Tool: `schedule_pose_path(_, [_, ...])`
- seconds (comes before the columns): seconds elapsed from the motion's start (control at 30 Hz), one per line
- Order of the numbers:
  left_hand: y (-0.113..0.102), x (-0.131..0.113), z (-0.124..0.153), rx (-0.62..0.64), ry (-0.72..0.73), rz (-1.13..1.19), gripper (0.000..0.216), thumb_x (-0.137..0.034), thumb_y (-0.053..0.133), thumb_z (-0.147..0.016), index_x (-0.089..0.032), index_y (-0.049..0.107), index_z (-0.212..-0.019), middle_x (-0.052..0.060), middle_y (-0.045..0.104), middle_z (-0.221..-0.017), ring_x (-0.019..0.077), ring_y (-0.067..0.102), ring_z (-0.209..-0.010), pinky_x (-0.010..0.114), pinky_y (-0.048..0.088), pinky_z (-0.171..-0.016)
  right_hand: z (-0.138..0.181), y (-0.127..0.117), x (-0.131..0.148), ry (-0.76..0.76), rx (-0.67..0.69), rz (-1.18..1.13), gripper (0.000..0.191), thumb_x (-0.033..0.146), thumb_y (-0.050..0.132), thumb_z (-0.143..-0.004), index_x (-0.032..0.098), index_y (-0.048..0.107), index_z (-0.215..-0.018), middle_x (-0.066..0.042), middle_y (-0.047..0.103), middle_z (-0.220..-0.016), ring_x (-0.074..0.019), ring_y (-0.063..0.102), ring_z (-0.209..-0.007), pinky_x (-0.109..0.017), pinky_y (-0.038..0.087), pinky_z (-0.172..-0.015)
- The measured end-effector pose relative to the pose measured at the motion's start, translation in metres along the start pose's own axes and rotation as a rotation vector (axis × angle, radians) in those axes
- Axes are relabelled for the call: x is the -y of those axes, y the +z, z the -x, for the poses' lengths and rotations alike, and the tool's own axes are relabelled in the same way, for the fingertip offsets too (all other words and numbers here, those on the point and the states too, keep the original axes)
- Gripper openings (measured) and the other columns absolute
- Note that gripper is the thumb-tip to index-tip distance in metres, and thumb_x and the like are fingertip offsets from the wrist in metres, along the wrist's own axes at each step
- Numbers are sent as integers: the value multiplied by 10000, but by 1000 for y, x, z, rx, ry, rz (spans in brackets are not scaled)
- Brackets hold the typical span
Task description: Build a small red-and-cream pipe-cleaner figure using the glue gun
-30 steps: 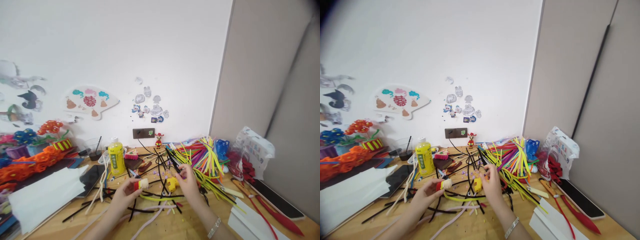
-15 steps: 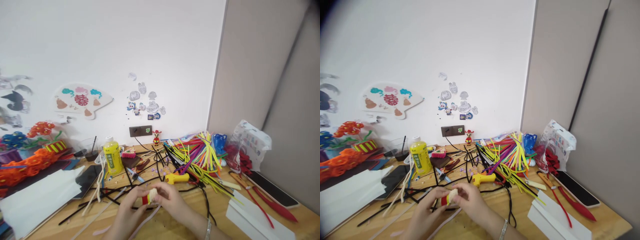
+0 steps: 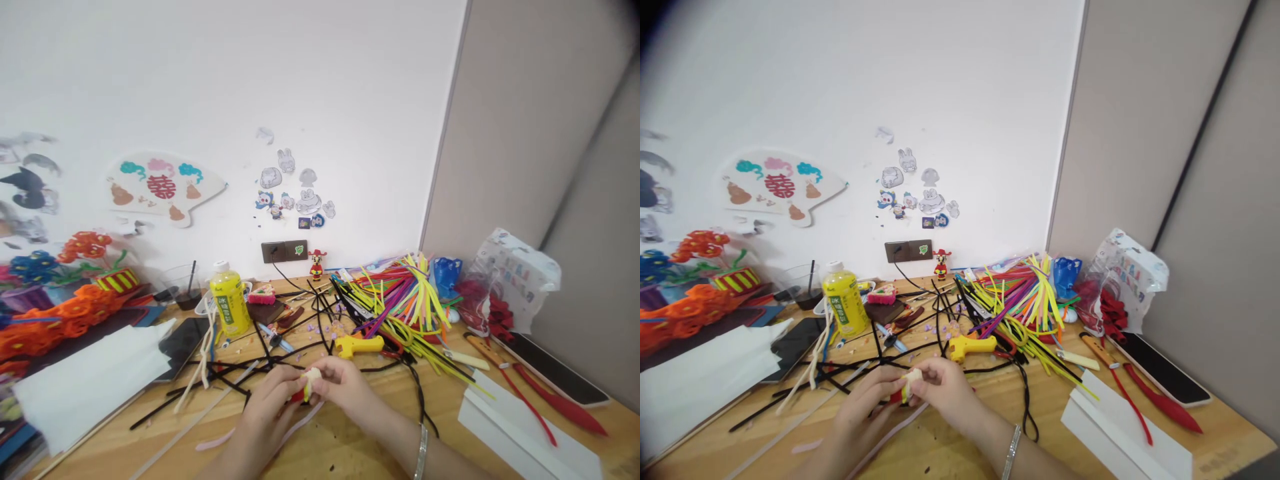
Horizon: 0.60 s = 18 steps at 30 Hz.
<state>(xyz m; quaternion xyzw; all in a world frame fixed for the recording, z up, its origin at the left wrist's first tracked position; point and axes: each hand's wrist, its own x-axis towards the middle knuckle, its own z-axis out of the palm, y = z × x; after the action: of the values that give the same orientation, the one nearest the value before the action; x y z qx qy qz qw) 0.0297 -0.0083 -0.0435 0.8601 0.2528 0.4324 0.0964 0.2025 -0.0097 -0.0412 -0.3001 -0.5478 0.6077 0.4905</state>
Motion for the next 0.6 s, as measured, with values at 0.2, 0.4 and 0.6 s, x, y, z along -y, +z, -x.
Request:
schedule_pose_path(0.2, [4, 4, 7, 16, -40, 15, 291, -32, 517, -783, -228, 567, -992, 70, 622, -922, 175, 588, -851, 270, 466, -731, 2, 3, -2, -30, -29, 14, 352, 447, 696, -653, 135, 591, -779, 4, 602, -643, -110, 563, -561, -253, 455, -607])
schedule_pose_path(0.4, [2, 1, 2, 4, -180, 29, 257, -65, 501, -789, -237, 577, -965, 43, 643, -897, 170, 602, -842, 260, 474, -740, 1, 1, -5, -29, -45, 107, 340, 429, 649, -700, 130, 588, -851, -36, 625, -727, -149, 597, -632, -287, 479, -628])
schedule_pose_path(0.6, [3, 4, 3, -28, -345, -82, 229, -105, 545, -743, -242, 573, -924, 42, 649, -912, 199, 611, -860, 286, 487, -756, -7, -36, 19, -241, -211, 828, 341, 211, 567, -756, 184, 545, -1094, -85, 618, -1007, -209, 575, -889, -372, 449, -808])
